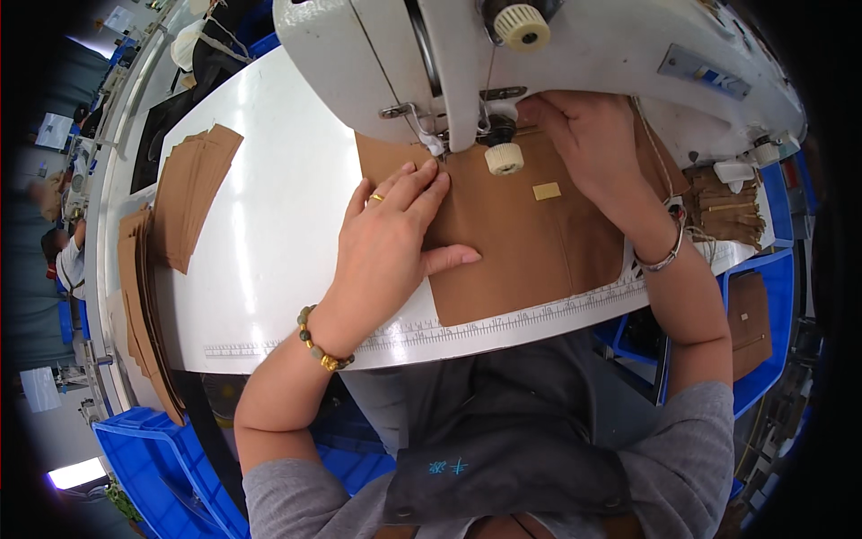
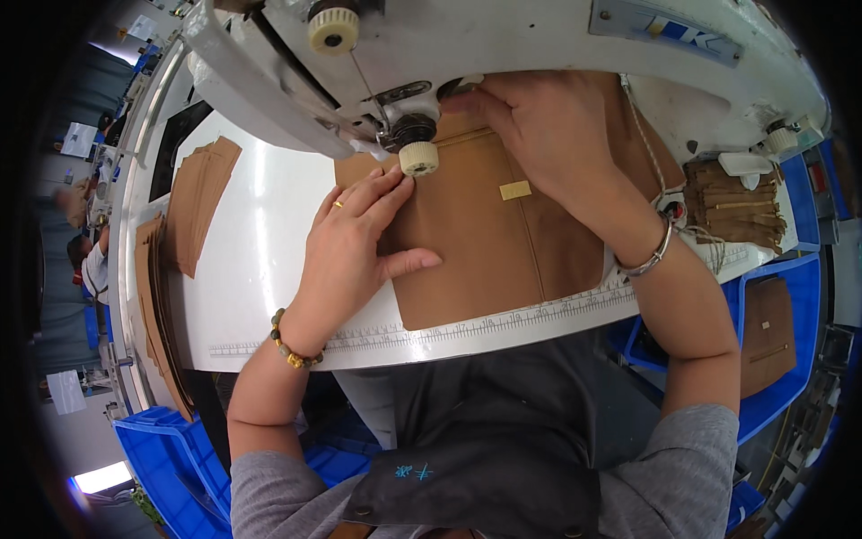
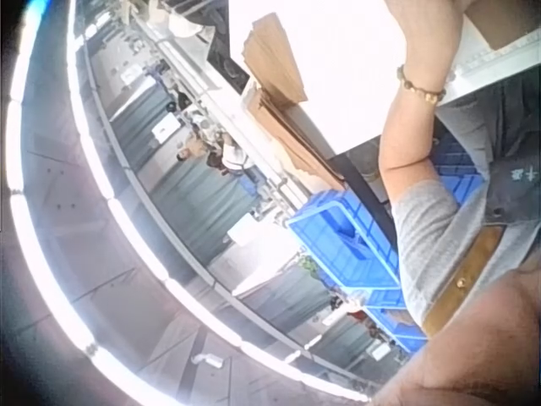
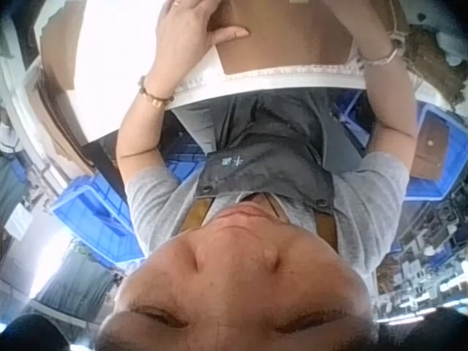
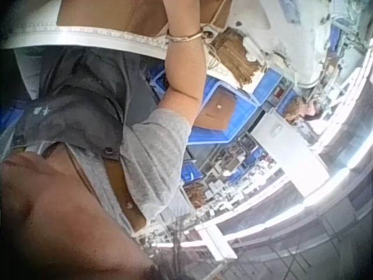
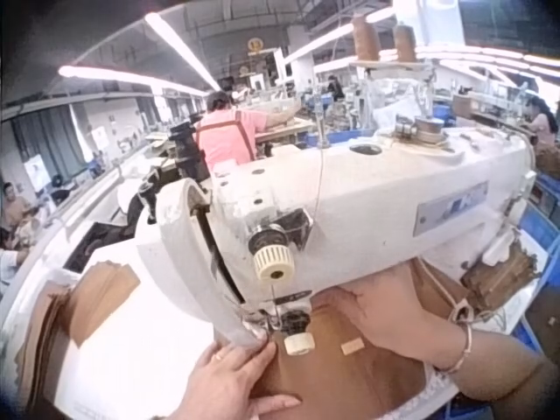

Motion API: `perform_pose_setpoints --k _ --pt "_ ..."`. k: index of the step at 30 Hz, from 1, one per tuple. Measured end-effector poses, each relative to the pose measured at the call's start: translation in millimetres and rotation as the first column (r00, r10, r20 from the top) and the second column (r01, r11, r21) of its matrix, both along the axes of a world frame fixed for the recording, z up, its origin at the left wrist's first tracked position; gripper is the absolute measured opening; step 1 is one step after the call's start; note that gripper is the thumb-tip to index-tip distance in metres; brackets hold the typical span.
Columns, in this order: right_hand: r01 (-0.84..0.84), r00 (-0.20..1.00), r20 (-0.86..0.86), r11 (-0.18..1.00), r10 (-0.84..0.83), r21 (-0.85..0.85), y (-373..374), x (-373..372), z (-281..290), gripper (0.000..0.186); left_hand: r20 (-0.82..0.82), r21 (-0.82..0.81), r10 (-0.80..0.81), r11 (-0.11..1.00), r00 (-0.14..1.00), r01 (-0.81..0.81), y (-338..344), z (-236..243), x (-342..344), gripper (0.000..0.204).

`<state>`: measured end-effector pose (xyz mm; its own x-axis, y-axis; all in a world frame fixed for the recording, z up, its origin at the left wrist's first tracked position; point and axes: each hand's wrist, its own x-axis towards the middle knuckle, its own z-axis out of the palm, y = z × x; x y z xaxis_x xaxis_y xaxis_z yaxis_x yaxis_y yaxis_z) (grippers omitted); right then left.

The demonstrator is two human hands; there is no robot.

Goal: Sewing a zipper onto leather pieces using an industrial sewing machine.

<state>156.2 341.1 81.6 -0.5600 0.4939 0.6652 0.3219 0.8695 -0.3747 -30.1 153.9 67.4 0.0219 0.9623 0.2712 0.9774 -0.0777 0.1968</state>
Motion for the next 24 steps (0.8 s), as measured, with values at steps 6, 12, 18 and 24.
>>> perform_pose_setpoints --k 6,12,18,24 --pt "-0.138 0.990 -0.016 0.989 0.139 0.055 10 1 1 0.026 0.010 -0.014 -0.002 1.000 1.000 0.002 -1 0 1 0.088" --pt "-0.335 0.925 0.230 0.935 0.303 0.117 15 12 1 0.029 0.014 0.020 0.001 1.000 1.000 -0.001 0 -2 1 0.086" --pt "-0.404 0.900 0.280 0.883 0.335 0.239 -18 12 9 0.030 0.060 0.034 -0.010 0.999 0.998 0.008 0 -4 -1 0.086" --pt "-0.364 0.930 0.120 0.920 0.349 0.148 -111 6 17 0.051 0.035 0.000 0.005 1.000 0.999 -0.005 -2 -8 -4 0.077"
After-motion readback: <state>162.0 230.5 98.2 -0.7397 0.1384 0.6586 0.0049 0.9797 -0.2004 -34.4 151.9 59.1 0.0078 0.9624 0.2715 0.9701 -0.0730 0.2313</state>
